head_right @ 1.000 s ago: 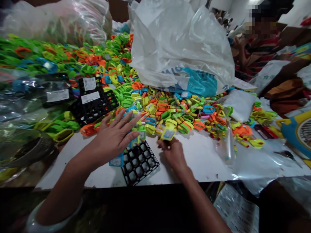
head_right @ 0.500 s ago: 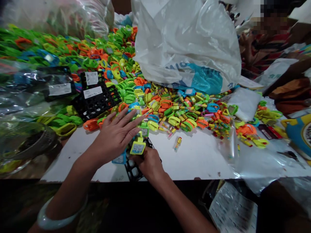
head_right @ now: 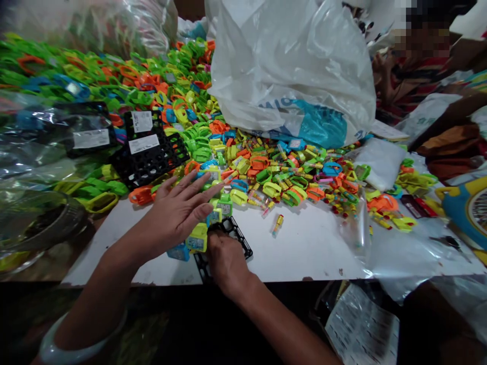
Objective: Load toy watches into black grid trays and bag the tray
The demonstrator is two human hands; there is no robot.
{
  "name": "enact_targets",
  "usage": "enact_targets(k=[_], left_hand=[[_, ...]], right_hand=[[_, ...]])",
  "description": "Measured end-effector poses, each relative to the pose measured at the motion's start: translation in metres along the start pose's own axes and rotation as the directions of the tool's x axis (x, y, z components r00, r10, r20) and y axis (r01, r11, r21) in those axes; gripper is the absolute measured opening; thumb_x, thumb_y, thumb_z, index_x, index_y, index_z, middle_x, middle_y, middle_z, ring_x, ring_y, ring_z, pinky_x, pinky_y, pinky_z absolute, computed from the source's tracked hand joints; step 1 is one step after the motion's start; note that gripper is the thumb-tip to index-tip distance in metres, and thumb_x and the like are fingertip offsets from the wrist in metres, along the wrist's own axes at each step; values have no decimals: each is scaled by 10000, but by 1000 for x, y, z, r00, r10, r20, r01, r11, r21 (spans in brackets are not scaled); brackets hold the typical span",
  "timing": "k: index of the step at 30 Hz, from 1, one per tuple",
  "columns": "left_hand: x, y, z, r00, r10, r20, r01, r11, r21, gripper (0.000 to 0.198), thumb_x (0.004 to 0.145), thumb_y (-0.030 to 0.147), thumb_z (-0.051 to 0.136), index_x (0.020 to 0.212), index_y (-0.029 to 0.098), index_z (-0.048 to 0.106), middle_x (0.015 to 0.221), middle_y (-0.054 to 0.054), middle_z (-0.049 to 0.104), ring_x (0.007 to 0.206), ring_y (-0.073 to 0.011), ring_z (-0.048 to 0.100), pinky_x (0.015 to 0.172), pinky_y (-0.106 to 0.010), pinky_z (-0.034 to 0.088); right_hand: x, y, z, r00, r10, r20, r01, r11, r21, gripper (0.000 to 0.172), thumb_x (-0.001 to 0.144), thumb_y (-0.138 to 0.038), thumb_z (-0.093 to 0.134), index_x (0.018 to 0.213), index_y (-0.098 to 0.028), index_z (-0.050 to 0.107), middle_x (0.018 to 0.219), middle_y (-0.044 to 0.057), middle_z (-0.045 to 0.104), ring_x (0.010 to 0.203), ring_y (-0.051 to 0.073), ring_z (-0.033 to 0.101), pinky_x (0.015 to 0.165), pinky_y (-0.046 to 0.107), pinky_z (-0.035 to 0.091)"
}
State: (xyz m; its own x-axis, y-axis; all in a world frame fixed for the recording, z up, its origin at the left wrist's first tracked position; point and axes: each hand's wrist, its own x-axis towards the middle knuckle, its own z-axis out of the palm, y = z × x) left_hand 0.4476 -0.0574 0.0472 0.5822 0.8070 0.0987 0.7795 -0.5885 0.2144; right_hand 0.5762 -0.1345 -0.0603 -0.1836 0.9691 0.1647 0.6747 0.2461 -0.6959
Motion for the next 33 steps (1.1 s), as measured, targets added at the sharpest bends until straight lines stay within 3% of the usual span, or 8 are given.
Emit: enact_targets(k=[4,17,24,29,31,33], left_hand=[[1,3,3,999,8,-35,-7,1000,25,555,909,624,256,1412,403,329,1548,-8,289,1451,-311,185,1132,-617,144],[6,4,7,996,8,-84,-5,999,35,500,954,533,208,1405,378,358,1529,-11,343,1439,-298,229,1124,-581,186],[7,3,6,999,7,-43,-6,1000,24,560,926,600,210,1424,370,326,1543,-33,312,1449,-309,195,1129,-600,155],[6,6,9,995,-7,-103,14,998,64,615,877,658,312,1418,367,353,1519,-74,360,1427,-358,239,1115,-622,175],[7,7,10,993,-10,-122,19,997,73,563,899,618,312,1404,377,377,1511,-68,375,1423,-346,256,1116,-610,188],[8,6,11,992,-6,-125,16,997,74,533,913,595,306,1396,385,387,1515,-60,367,1425,-337,255,1117,-609,190]], right_hand=[[1,8,2,997,-77,5,77,997,31,180,797,-50,487,721,-192,567,742,28,610,665,156,544,627,239,399],[2,22,-8,996,83,-19,-68,914,399,110,806,-204,566,869,-199,655,840,25,697,758,193,635,697,281,484],[8,5,0,1000,17,-1,-17,998,57,188,780,-56,458,835,-177,592,838,63,639,738,176,575,691,264,443],[12,13,-27,998,-28,50,18,982,186,157,761,-80,507,809,-198,598,833,21,635,762,164,583,697,239,451],[17,27,-46,997,27,-74,-15,989,149,153,807,-120,501,867,-207,612,877,26,636,820,175,586,751,263,460],[27,44,-62,961,124,-246,-140,989,-50,159,831,-167,534,966,-194,613,961,66,619,893,210,572,787,306,453]])
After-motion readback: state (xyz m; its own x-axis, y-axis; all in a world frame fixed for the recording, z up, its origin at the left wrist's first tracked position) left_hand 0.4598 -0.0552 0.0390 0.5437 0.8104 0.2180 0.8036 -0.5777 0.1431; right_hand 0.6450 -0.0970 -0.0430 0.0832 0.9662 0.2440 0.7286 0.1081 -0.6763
